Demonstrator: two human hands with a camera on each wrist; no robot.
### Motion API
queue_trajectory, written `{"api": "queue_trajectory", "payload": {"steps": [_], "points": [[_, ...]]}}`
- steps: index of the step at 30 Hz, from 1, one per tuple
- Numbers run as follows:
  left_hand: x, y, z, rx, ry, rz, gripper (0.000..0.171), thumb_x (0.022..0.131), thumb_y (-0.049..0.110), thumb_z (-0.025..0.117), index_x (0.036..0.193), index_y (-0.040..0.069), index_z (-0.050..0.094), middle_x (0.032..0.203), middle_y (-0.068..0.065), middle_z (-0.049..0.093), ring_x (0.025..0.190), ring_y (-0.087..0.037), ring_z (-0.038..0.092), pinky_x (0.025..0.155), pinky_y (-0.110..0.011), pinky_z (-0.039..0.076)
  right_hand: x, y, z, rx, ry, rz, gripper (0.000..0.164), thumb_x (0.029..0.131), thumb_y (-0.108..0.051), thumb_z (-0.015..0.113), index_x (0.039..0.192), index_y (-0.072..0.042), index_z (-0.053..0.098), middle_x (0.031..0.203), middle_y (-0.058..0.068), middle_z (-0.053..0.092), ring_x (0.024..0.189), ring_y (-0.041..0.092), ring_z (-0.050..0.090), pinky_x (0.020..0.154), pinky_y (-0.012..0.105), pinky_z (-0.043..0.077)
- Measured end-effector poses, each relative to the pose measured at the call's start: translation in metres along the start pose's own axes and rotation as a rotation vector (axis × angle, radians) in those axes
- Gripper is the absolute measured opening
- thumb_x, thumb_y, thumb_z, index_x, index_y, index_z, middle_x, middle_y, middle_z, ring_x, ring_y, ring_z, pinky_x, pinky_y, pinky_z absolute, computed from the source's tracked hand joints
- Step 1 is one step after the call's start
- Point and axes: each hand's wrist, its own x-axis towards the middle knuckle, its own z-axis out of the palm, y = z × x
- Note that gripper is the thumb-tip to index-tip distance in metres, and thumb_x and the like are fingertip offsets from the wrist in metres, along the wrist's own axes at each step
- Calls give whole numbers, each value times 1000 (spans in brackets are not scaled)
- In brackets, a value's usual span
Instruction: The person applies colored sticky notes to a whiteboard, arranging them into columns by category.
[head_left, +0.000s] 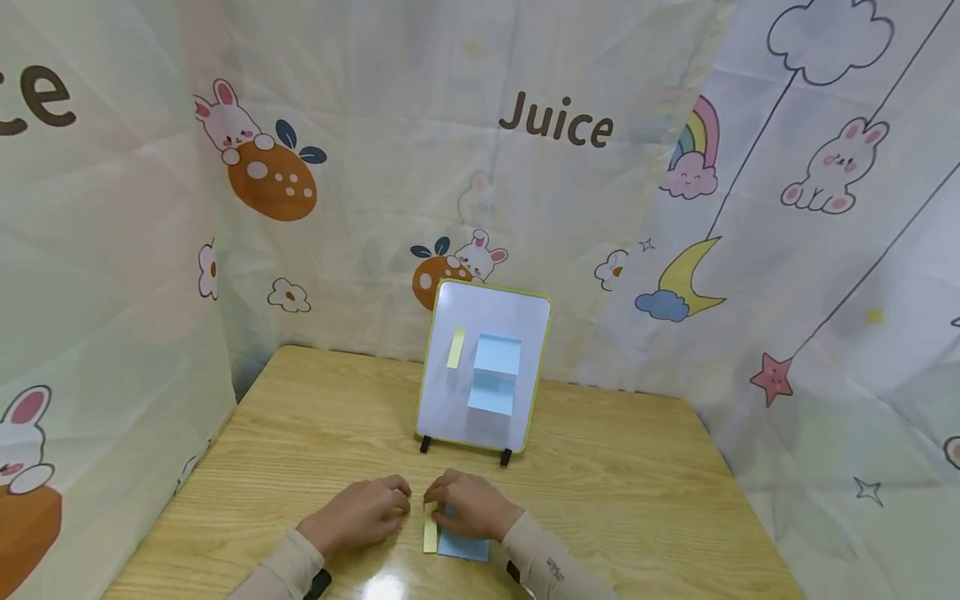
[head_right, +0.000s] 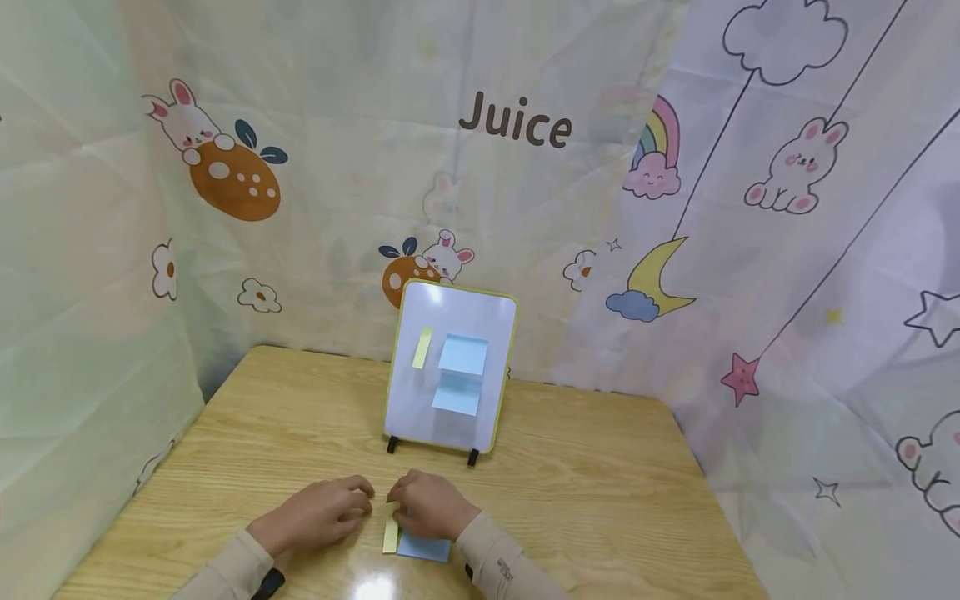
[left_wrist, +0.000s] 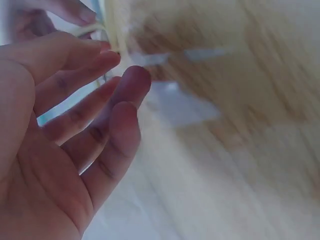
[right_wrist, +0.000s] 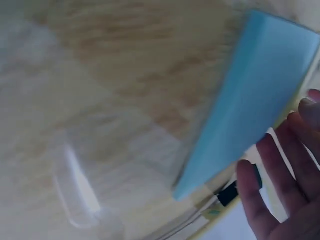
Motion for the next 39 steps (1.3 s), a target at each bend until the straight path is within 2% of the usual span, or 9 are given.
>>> {"api": "queue_trajectory", "payload": {"steps": [4,7,11,14,20,25,29,35,39], "points": [[3,15,-5,41,17,92,9,85,12,69,92,14,76,94,8,67,79,-2,62,63,-19,50,0,4,4,-21,46,2,18,89,-20,71,106,-15,75,107,-7,69,95,2,61,80,11,46],[5,27,-7,54,32,200,6,84,11,70,85,16,74,86,14,66,73,5,57,61,-13,46,0,6,6,-9,64,4,16,89,-17,71,104,-16,76,106,-8,70,97,3,61,82,12,46],[7,39,-5,89,65,289,13,84,9,70,78,19,64,79,16,58,59,7,40,53,-9,36,1,7,6,28,85,22,15,88,-14,72,102,-16,77,103,-9,71,95,3,62,80,11,46],[7,42,-2,123,66,265,21,83,9,70,74,21,56,72,17,50,54,4,29,47,-11,28,3,7,6,39,99,38,16,86,-12,73,101,-16,77,102,-9,71,94,2,62,79,11,46],[7,42,7,158,74,240,24,81,10,73,70,22,55,74,17,57,52,3,26,44,-14,25,5,5,6,79,95,67,16,86,-11,74,101,-15,78,101,-9,72,92,1,62,79,11,46],[8,44,8,180,56,203,23,81,10,73,69,21,56,66,17,44,51,1,23,42,-13,23,4,3,8,95,88,102,16,86,-12,74,101,-17,78,99,-10,72,90,-1,62,77,10,46],[9,46,7,188,23,163,19,81,10,73,68,19,62,69,16,54,50,1,24,42,-13,24,3,2,5,99,77,113,16,86,-12,74,101,-16,78,100,-10,72,90,0,62,77,11,46],[10,47,6,219,-7,149,4,83,11,73,83,15,74,73,10,63,48,1,26,41,-15,27,7,1,-2,46,67,110,17,85,-10,73,100,-17,79,99,-10,72,89,0,64,80,14,47],[9,48,8,237,-16,139,10,83,13,73,93,12,74,69,7,62,48,1,33,40,-17,31,8,2,-2,45,58,121,17,85,-10,72,99,-17,79,98,-11,73,88,0,65,80,15,48]]}}
